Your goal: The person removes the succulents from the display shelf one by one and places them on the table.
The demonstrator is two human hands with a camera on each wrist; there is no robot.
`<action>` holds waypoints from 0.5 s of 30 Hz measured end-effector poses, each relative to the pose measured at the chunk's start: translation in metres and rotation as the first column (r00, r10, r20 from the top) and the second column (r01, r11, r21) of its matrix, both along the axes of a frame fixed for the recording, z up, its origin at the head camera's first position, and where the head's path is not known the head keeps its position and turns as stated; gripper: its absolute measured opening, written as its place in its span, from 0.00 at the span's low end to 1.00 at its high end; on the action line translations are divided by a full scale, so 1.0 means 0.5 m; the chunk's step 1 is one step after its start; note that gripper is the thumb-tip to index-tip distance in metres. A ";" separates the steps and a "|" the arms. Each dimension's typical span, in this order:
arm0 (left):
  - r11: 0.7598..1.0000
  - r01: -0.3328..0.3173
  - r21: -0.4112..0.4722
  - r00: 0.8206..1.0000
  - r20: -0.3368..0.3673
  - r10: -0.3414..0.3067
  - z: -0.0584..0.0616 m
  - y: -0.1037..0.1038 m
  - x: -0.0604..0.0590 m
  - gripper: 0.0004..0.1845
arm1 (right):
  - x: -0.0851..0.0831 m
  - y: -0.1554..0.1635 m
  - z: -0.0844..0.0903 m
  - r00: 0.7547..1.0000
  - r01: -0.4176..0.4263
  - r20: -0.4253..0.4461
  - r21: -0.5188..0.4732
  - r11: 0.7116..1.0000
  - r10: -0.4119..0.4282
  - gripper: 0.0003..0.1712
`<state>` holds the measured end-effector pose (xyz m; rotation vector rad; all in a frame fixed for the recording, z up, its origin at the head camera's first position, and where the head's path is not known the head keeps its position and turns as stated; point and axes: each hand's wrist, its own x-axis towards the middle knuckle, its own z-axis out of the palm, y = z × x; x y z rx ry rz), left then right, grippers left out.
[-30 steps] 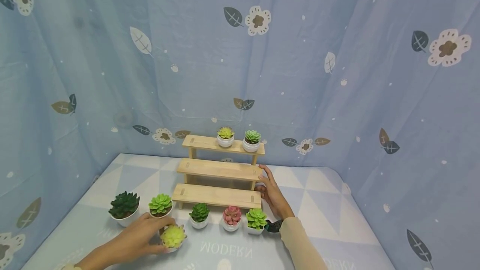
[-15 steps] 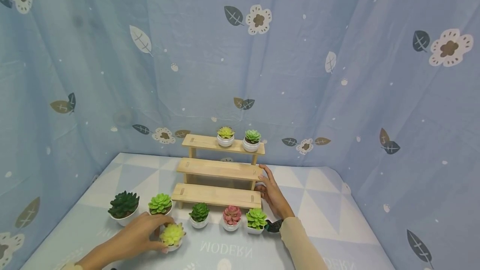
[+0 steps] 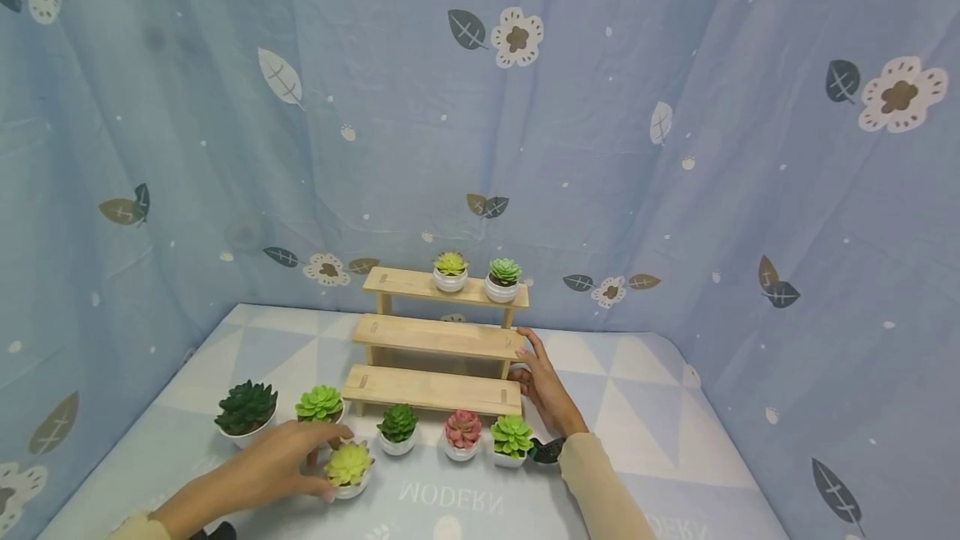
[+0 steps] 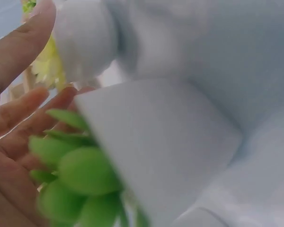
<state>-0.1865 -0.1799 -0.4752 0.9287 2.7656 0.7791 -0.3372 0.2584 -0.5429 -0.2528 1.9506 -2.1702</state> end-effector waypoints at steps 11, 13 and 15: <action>0.999 0.038 0.036 0.995 -0.093 -0.035 0.052 -0.001 -0.005 0.31 | 0.002 -0.002 0.001 1.000 0.004 -0.011 -0.007 1.000 -0.004 0.28; 0.998 0.039 0.058 0.992 -0.120 -0.032 0.066 -0.001 -0.010 0.28 | 0.001 -0.002 0.001 1.000 0.005 -0.014 -0.008 1.000 -0.005 0.28; 0.996 0.034 0.080 0.990 -0.141 -0.023 0.081 -0.001 -0.017 0.26 | 0.000 -0.002 0.000 1.000 0.003 -0.014 -0.010 1.000 -0.003 0.27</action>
